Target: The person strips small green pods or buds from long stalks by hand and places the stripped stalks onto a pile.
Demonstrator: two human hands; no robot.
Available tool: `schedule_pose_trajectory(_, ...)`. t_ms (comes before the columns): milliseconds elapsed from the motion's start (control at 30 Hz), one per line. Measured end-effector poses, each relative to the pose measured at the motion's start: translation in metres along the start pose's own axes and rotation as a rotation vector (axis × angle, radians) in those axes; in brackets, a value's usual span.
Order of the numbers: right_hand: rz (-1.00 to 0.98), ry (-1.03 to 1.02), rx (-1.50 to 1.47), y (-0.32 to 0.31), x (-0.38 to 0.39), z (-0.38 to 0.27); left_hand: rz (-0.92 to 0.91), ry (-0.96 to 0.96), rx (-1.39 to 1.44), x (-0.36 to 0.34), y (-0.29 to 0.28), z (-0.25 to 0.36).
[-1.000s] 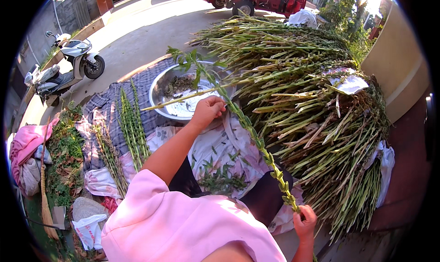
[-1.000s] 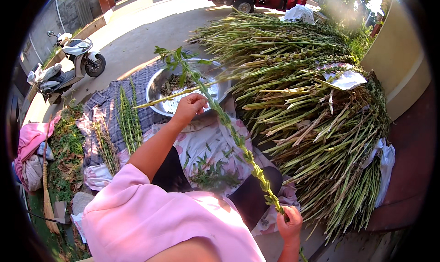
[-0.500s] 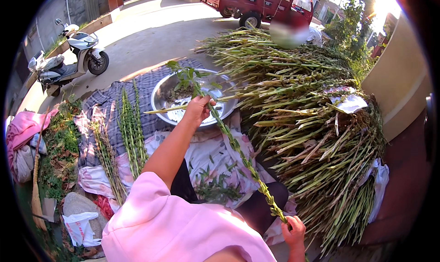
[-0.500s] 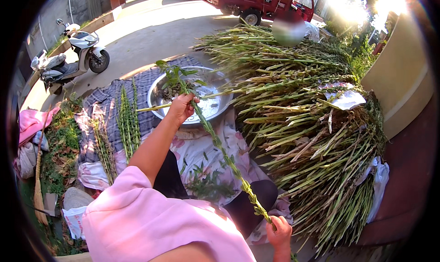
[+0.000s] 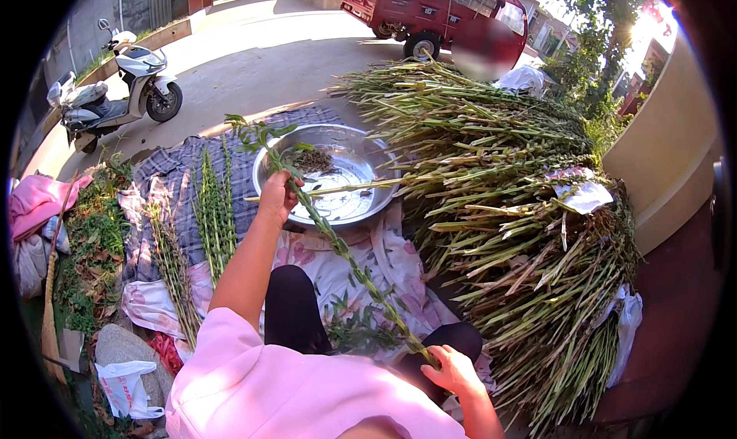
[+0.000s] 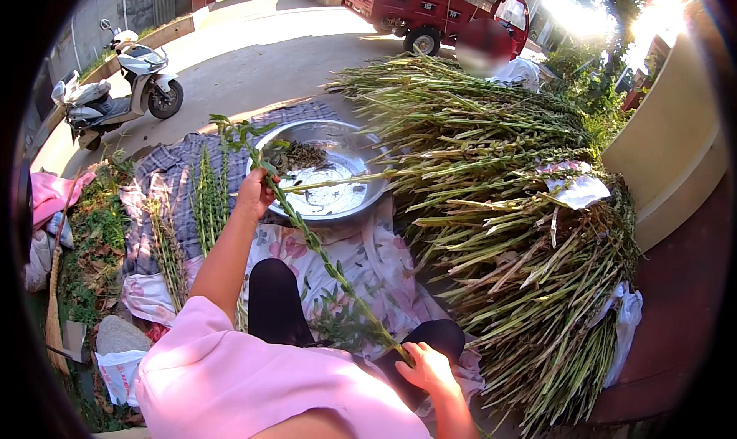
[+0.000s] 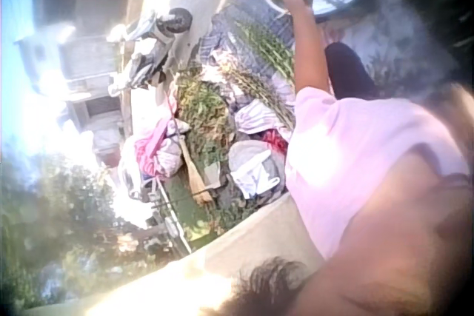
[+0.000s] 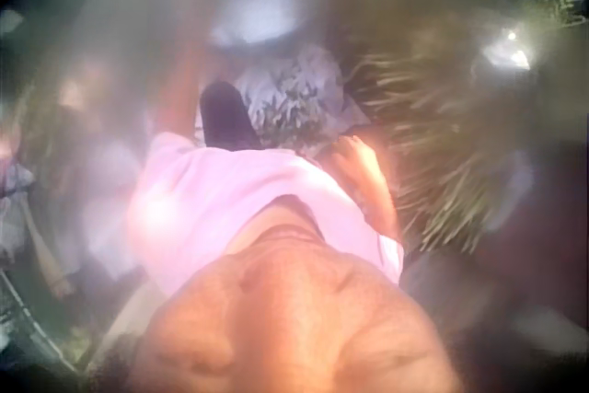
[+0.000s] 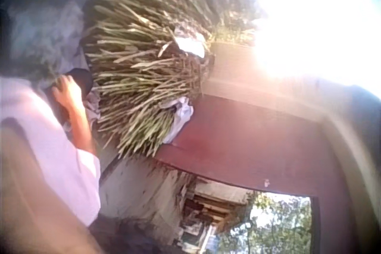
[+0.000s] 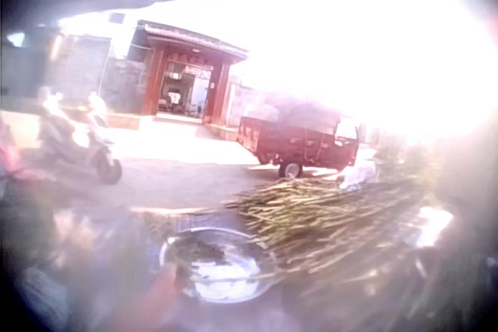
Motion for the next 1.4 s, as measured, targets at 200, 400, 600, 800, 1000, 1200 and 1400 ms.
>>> schedule_pose_trajectory(200, 0.111, -0.215, -0.299, -0.008, -0.078, -0.054, -0.046, 0.020, 0.083, 0.007, -0.003, 0.003)
schedule_pose_trajectory(400, -0.098, -0.151, -0.849, 0.034, -0.156, -0.092, -0.241, -0.023, 0.229, 0.025, 0.032, 0.016)
schedule_pose_trajectory(600, -0.158, -0.160, -0.985, 0.025, -0.188, -0.126, -0.373, -0.001, 0.297, 0.035, 0.035, 0.020)
schedule_pose_trajectory(800, -0.190, -0.085, -1.040, 0.011, -0.196, -0.149, -0.244, -0.001, 0.099, 0.032, 0.023, 0.026)
schedule_pose_trajectory(1000, -0.046, -0.097, -0.986, 0.011, -0.192, -0.147, 0.127, 0.824, -0.509, 0.039, 0.011, 0.049)
schedule_pose_trajectory(1200, 0.105, -0.234, -0.864, 0.010, -0.184, -0.147, -0.029, 1.059, -0.643, 0.056, 0.033, 0.069)
schedule_pose_trajectory(1400, 0.200, -0.201, -0.839, -0.004, -0.176, -0.142, -0.180, 1.179, -0.756, 0.085, 0.057, 0.064)
Point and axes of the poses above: each hand's wrist, its own x-axis away from the middle knuckle, its own y-axis out of the palm, z = x × y, the point moved 4 cm from there along -x, towards the middle knuckle, and after that the axes turned 2 degrees about y, right-handed, at the moved point
